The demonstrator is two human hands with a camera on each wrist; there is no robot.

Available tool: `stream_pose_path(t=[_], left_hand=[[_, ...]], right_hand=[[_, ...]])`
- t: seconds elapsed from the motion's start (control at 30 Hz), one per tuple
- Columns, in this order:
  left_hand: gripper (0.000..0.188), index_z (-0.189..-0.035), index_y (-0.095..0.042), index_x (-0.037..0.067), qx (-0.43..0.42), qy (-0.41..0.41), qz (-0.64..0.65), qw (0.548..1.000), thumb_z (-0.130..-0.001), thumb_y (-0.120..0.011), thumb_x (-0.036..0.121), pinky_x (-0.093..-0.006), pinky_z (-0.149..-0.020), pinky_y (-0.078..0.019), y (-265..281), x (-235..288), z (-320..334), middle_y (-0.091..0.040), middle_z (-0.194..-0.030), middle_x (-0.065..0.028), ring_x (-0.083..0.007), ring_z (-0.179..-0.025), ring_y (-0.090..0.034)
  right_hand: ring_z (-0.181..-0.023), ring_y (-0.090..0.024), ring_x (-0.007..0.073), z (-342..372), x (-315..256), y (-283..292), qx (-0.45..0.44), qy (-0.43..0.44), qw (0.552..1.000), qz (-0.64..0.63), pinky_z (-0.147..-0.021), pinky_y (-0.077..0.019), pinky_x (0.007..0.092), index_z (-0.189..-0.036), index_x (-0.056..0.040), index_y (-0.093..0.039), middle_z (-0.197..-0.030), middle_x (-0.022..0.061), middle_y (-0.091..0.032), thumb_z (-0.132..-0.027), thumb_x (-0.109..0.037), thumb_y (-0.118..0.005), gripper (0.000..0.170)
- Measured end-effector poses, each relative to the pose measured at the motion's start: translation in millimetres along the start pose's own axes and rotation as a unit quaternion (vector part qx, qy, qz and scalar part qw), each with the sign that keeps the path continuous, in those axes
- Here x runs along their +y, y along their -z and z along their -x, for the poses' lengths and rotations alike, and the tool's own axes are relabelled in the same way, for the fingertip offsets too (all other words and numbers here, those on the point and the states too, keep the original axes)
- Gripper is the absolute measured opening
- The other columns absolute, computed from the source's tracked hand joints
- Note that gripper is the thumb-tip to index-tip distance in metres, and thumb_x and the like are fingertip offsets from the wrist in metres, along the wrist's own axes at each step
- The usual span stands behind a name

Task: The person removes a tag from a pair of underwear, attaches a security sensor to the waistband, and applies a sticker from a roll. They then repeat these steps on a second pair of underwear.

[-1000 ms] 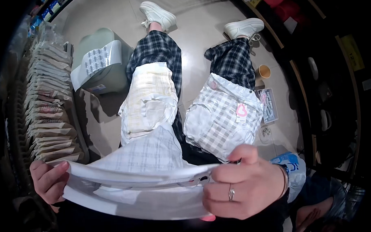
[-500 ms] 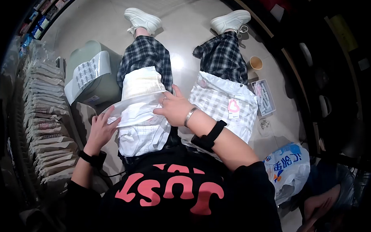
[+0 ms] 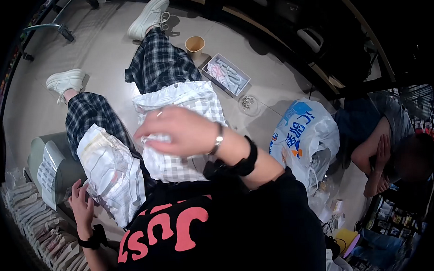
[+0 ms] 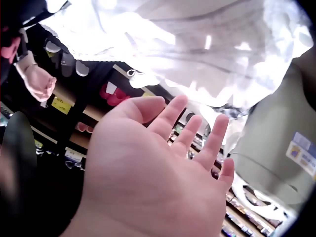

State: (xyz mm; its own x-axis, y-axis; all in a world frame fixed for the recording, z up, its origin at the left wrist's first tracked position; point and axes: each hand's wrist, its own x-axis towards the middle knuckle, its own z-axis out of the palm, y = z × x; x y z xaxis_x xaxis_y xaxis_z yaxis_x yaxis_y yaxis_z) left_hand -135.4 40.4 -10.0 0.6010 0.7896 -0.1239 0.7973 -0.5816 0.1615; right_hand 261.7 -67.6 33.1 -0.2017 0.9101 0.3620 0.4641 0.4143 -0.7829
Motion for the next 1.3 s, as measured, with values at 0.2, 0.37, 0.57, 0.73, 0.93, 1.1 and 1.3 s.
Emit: stream_pose_path(t=[0.2, 0.37, 0.57, 0.73, 0.93, 1.1, 1.3], left_hand=[[0.039, -0.105, -0.053, 0.002, 0.111, -0.054, 0.147, 0.981, -0.068, -0.047, -0.008, -0.0334, -0.08, -0.0417, 36.8, 63.2, -26.5, -0.049, -0.11, -0.0133, -0.0261, -0.092, -0.051], [0.037, -0.1, -0.052, -0.001, 0.102, -0.118, 0.227, 0.961, -0.066, -0.046, -0.011, -0.0295, -0.07, -0.0455, 48.3, 113.4, -55.2, -0.052, -0.103, -0.0148, -0.0211, -0.078, -0.055], [0.032, -0.099, -0.053, -0.001, 0.074, -0.142, 0.193, 0.968, -0.069, -0.047, -0.01, -0.0271, -0.07, -0.0435, 42.6, 131.0, -71.5, -0.052, -0.102, -0.0138, -0.0186, -0.074, -0.056], [0.032, -0.097, -0.053, 0.0, 0.058, -0.135, 0.196, 0.97, -0.067, -0.049, -0.011, -0.0284, -0.069, -0.0444, 36.4, 137.0, -75.7, -0.053, -0.101, -0.0135, -0.0195, -0.075, -0.056], [0.032, -0.096, -0.053, 0.001, 0.05, -0.137, 0.191, 0.971, -0.066, -0.051, -0.01, -0.0292, -0.069, -0.0445, 34.1, 140.6, -77.3, -0.053, -0.1, -0.013, -0.0205, -0.077, -0.055], [0.032, -0.096, -0.053, 0.0, 0.048, -0.142, 0.18, 0.972, -0.066, -0.051, -0.01, -0.03, -0.07, -0.0442, 33.2, 137.7, -77.1, -0.053, -0.099, -0.0133, -0.0214, -0.077, -0.054], [0.031, -0.096, -0.053, 0.0, 0.049, -0.142, 0.185, 0.971, -0.066, -0.051, -0.01, -0.0303, -0.069, -0.044, 32.6, 136.5, -76.8, -0.053, -0.099, -0.0137, -0.022, -0.077, -0.054]], right_hand=[[-0.069, -0.061, 0.0227, 210.1, 167.9, 93.6, 0.357, -0.508, 0.723, 0.303, -0.064, -0.0475, 0.0301, -0.086, -0.0036, -0.062, -0.072, 0.0115, -0.062, -0.071, -0.013, -0.058, 0.018], [-0.071, -0.061, 0.0212, 273.8, 230.3, 51.9, 0.271, -0.605, 0.699, 0.269, -0.067, -0.0481, 0.0298, -0.088, -0.0089, -0.064, -0.076, 0.0081, -0.063, -0.068, -0.018, -0.062, 0.022], [-0.071, -0.06, 0.023, 279.3, 247.4, 43.5, 0.289, -0.573, 0.701, 0.312, -0.067, -0.048, 0.0308, -0.087, -0.0092, -0.064, -0.076, 0.0094, -0.062, -0.068, -0.017, -0.064, 0.021], [-0.073, -0.059, 0.024, 275.5, 243.1, 39.7, 0.298, -0.526, 0.727, 0.326, -0.068, -0.0474, 0.0318, -0.085, -0.0113, -0.065, -0.079, 0.0083, -0.061, -0.071, -0.02, -0.062, 0.017], [-0.074, -0.059, 0.0238, 264.1, 233.9, 39.9, 0.289, -0.522, 0.734, 0.323, -0.066, -0.047, 0.033, -0.082, -0.012, -0.065, -0.078, 0.0066, -0.061, -0.073, -0.022, -0.062, 0.013], [-0.07, -0.058, 0.0258, 265.0, 236.2, 44.6, 0.316, -0.465, 0.737, 0.375, -0.065, -0.0468, 0.0336, -0.074, -0.0083, -0.06, -0.078, 0.0082, -0.06, -0.073, -0.018, -0.061, 0.01], [-0.066, -0.058, 0.0276, 249.3, 221.2, 60.2, 0.326, -0.544, 0.719, 0.283, -0.063, -0.047, 0.0364, -0.071, -0.0047, -0.057, -0.075, 0.013, -0.059, -0.071, -0.017, -0.062, 0.013]])
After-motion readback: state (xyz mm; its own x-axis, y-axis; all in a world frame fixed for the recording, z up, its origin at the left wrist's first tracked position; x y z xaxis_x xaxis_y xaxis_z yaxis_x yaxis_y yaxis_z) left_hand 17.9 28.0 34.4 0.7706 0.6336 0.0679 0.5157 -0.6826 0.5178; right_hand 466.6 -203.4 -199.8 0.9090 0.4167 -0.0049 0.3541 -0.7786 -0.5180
